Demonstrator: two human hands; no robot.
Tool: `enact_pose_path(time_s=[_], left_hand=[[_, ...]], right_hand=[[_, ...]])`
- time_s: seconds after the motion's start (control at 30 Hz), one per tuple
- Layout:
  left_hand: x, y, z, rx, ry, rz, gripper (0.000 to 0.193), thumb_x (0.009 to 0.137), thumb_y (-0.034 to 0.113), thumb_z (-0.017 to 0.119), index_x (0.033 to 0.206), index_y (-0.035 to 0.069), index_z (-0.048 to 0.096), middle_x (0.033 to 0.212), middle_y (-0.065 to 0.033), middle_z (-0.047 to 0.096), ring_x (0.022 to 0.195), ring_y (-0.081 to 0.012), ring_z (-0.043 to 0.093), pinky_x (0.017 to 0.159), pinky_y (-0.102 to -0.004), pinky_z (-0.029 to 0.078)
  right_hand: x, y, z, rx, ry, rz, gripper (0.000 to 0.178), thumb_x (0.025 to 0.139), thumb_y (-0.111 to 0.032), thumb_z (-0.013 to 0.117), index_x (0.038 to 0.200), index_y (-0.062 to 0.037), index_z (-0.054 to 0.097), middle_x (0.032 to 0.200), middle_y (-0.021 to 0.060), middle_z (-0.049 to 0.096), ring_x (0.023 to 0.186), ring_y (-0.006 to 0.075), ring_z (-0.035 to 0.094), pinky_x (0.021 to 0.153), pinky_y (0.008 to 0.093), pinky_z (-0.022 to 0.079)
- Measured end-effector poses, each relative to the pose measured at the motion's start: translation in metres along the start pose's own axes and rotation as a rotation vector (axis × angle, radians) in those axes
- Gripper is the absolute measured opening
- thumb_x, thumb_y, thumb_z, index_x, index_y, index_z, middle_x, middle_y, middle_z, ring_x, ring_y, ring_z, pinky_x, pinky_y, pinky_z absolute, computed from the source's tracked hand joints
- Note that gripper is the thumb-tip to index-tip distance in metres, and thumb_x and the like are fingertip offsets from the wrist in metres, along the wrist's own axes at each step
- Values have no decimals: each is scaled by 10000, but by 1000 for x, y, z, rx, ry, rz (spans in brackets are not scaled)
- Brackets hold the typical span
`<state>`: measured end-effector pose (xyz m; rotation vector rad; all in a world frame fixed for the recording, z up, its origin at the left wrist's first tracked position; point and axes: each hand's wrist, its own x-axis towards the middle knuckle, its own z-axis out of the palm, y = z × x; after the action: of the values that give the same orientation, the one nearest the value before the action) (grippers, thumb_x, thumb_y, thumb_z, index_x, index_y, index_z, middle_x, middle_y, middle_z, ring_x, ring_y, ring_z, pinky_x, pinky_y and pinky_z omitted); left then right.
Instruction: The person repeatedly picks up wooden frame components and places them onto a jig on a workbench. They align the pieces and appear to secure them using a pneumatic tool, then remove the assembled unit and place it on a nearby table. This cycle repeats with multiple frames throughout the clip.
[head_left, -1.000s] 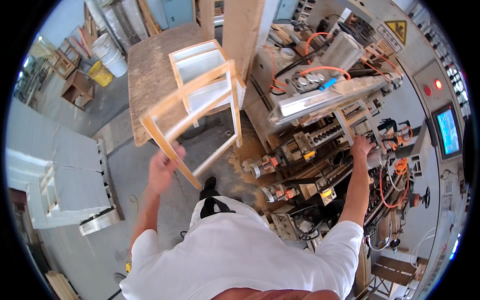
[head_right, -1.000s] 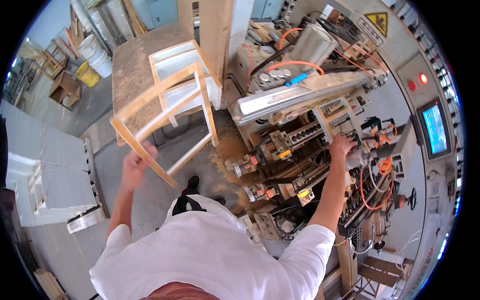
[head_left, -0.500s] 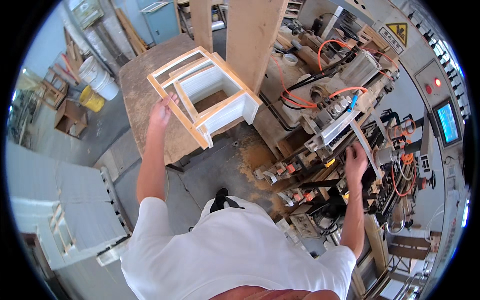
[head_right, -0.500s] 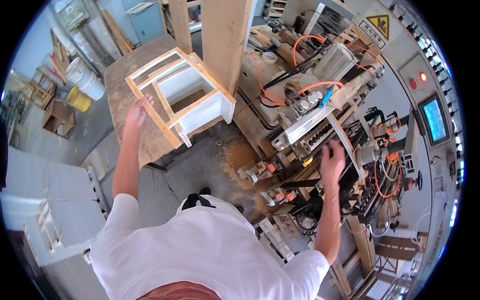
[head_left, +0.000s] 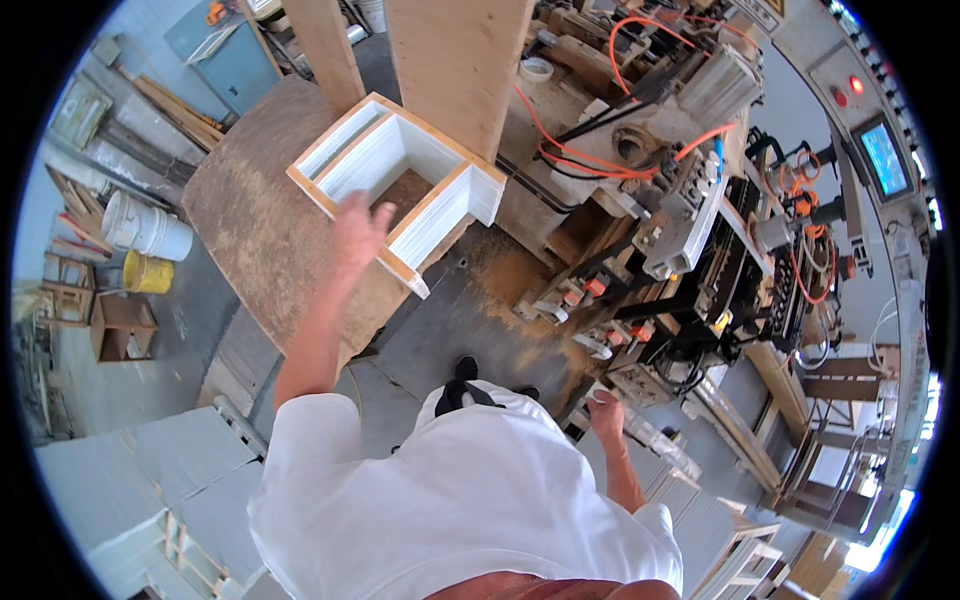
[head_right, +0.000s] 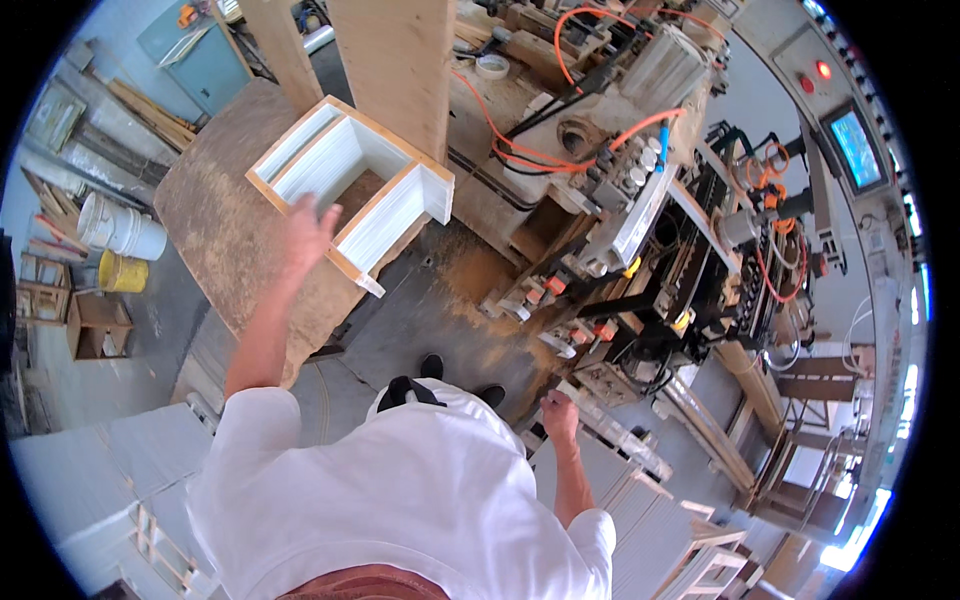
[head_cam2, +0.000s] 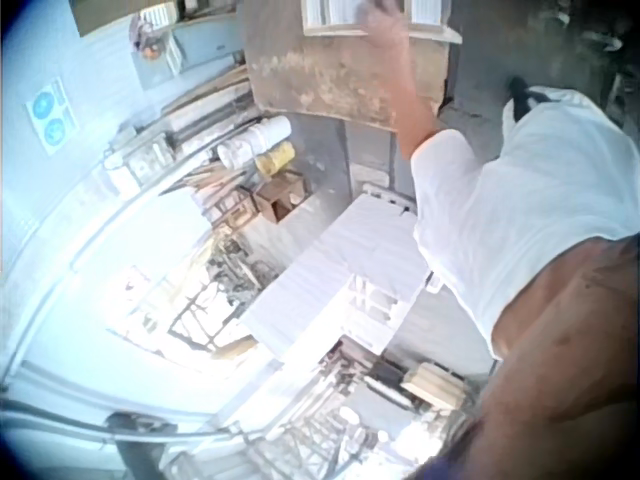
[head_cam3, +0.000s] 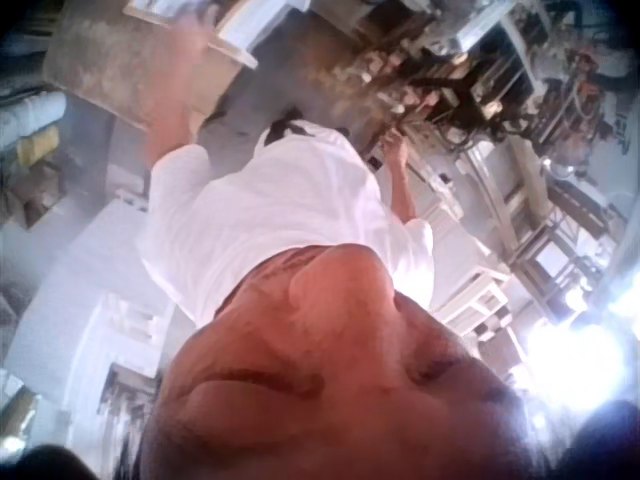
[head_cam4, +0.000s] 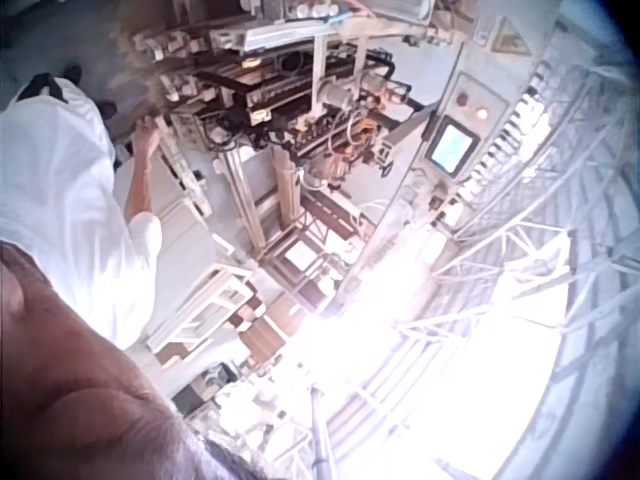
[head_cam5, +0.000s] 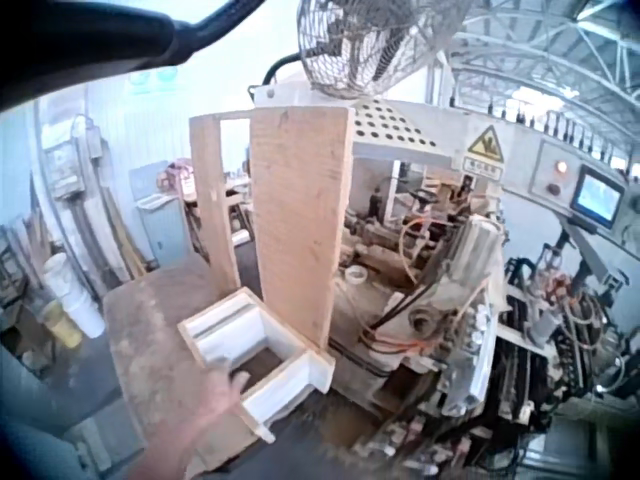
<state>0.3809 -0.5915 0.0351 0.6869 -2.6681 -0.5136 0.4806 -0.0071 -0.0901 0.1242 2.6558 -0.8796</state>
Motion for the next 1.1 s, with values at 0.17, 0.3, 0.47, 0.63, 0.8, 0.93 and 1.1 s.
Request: enact_pose_path(time_s=[0.17, 0.3, 0.47, 0.63, 0.8, 0.93, 1.1], left_hand=[[-10, 26, 61, -105, -121, 69, 337, 889, 221, 612, 1165, 28, 619, 977, -242, 675, 950, -423, 640, 824, -501, 505], [-11, 27, 69, -73, -45, 104, 272, 870, 156, 596, 1119, 51, 630, 899, -233, 673, 895, -438, 641, 785, -527, 498], [-15, 21, 78, -24, 81, 232, 414, 883, 187, 632, 1223, -42, 576, 1209, -253, 607, 1151, -405, 559, 1007, -456, 433], [-94, 110, 84, -385, 50, 268, 411, 943, 165, 578, 1280, -68, 545, 1291, -239, 581, 1219, -363, 542, 1026, -420, 422], [-258, 217, 125, -790, -663, 359, 222, 939, 172, 609, 1101, 24, 644, 1033, -62, 665, 957, -143, 620, 879, -308, 495], [-371, 297, 117, -830, -1160, 527, 290, 937, 207, 623, 1148, 10, 653, 1032, -72, 678, 946, -153, 646, 859, -283, 502], [-430, 370, 79, -788, -1406, 767, 346, 925, 176, 621, 1210, -19, 605, 1101, -141, 688, 1024, -209, 665, 909, -330, 516]], right_hand=[[-14, 1, 16, 38, 4, 19, 305, 819, -199, 701, 1068, -23, 687, 847, 174, 714, 791, 285, 705, 715, 355, 538], [-35, 0, 9, 189, 164, 64, 297, 831, -157, 702, 1098, -29, 682, 870, 175, 715, 814, 266, 711, 748, 331, 546], [-91, -13, -32, 262, 325, 19, 263, 847, -128, 689, 1087, -24, 664, 1020, 148, 682, 878, 296, 686, 767, 369, 543], [-183, -26, -135, -30, 782, -116, 302, 804, -106, 731, 1091, -47, 660, 1107, 132, 655, 1026, 342, 618, 865, 411, 511], [-309, -18, -241, -422, 1246, -28, 367, 772, -92, 751, 1123, -56, 652, 1208, 129, 616, 1147, 334, 569, 971, 438, 459], [-401, 24, -269, -888, 1248, 578, 341, 894, -221, 683, 1178, -38, 635, 1281, 151, 596, 1169, 331, 570, 978, 424, 459], [-449, 50, -248, -482, 1207, 678, 325, 855, -180, 711, 1124, -12, 639, 1128, 156, 656, 1115, 328, 595, 932, 401, 469]])
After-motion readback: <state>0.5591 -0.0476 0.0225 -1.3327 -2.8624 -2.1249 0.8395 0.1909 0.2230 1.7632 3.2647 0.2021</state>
